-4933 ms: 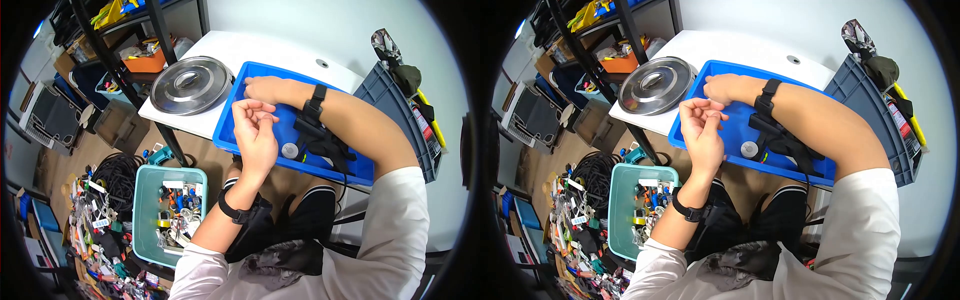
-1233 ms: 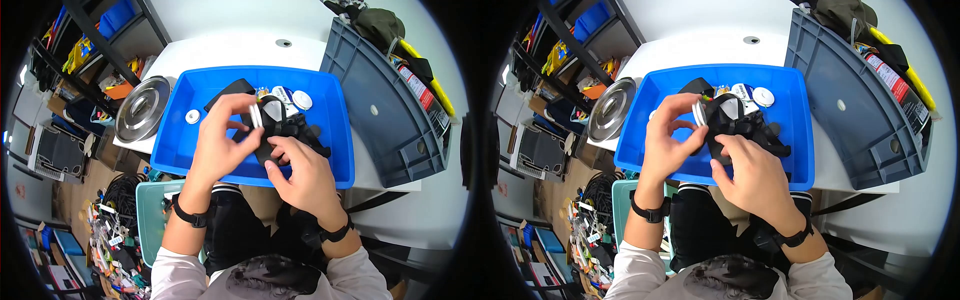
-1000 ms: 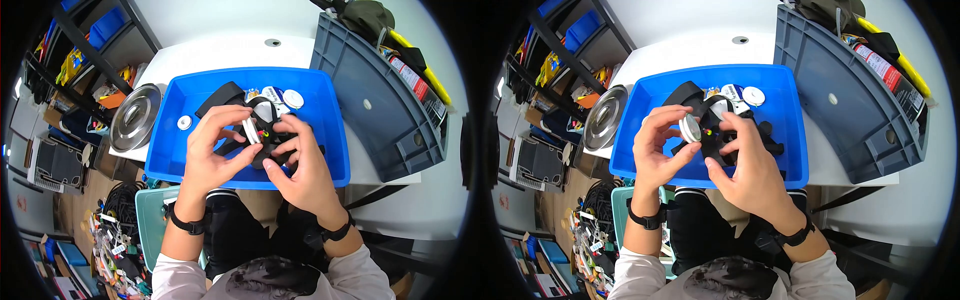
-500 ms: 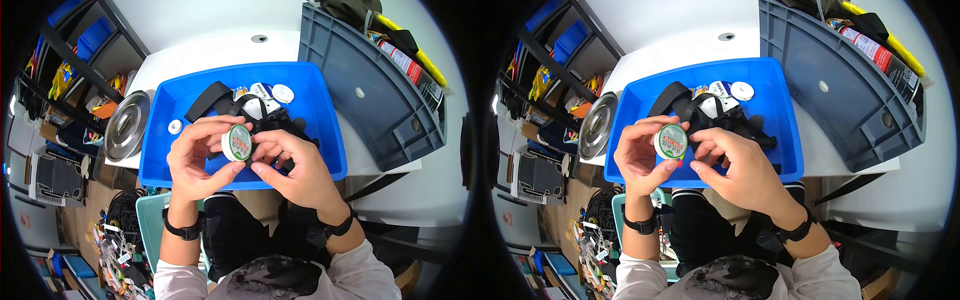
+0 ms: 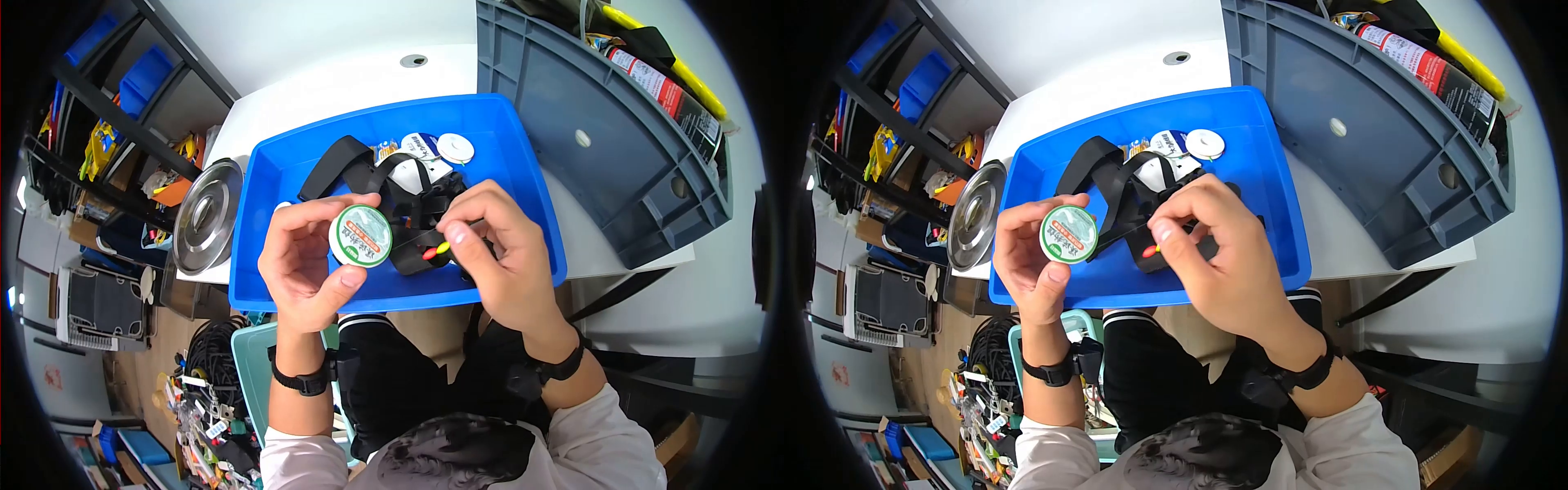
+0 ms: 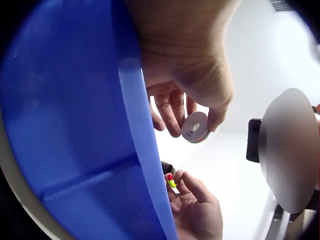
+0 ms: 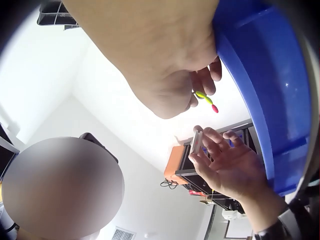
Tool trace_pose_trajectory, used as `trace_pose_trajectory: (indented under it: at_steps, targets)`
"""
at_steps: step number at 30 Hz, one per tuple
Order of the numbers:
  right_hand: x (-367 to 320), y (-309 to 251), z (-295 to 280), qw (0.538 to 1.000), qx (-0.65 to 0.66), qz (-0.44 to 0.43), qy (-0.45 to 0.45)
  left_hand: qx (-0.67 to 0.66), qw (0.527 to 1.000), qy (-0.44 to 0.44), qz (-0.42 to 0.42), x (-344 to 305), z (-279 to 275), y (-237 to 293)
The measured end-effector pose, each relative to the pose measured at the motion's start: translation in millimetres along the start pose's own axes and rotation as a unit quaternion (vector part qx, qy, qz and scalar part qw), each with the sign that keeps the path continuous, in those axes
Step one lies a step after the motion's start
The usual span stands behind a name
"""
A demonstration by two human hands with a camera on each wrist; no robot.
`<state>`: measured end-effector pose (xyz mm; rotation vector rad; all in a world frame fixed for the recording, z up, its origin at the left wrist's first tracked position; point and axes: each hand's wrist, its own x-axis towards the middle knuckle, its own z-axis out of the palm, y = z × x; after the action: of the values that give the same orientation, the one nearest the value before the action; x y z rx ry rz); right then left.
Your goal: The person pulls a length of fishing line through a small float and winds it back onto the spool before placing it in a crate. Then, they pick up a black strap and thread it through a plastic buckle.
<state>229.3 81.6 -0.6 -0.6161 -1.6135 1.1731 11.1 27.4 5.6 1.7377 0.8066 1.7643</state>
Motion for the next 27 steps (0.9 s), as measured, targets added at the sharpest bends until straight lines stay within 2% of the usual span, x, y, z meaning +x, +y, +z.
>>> trace_pose_trajectory:
  at_steps: [1,5,8,10,13,16,18,19,21,24,27]
  targets:
    - [-1,2,-1,1.0,0.018,0.008,0.0,0.069,0.996,0.048,-0.036,-1,5,4]
    - [-2,0,-3,0.996,0.093,0.011,0.009,0.07,0.994,0.077,-0.02,0,4,2]
    - [-3,2,-6,0.993,0.12,0.021,0.007,0.014,0.998,0.051,0.017,0,-2,-2]
    - [-3,0,-8,0.99,0.139,0.038,0.001,0.035,0.993,0.113,-0.016,-2,0,-2]
    - [-4,-1,-9,0.988,0.136,0.079,0.001,0.037,0.994,0.104,-0.02,-3,-1,-5]
    - [-3,0,-6,0.987,0.155,0.049,-0.007,0.048,0.994,0.089,-0.032,-1,4,-1]
    - [-3,3,-4,0.996,0.081,0.036,-0.021,0.044,0.996,0.072,-0.035,0,2,-1]
    - [-4,0,-4,0.994,0.081,0.069,-0.03,0.045,0.996,0.071,-0.032,1,2,-1]
    - [-2,-5,1,0.996,0.061,0.06,-0.039,0.045,0.997,0.048,-0.048,2,4,-1]
    - [1,-9,2,0.994,0.042,0.047,-0.091,0.058,0.998,-0.009,-0.032,5,15,7]
    - [0,-13,0,0.992,0.068,0.024,-0.103,0.065,0.998,-0.015,-0.002,9,31,12]
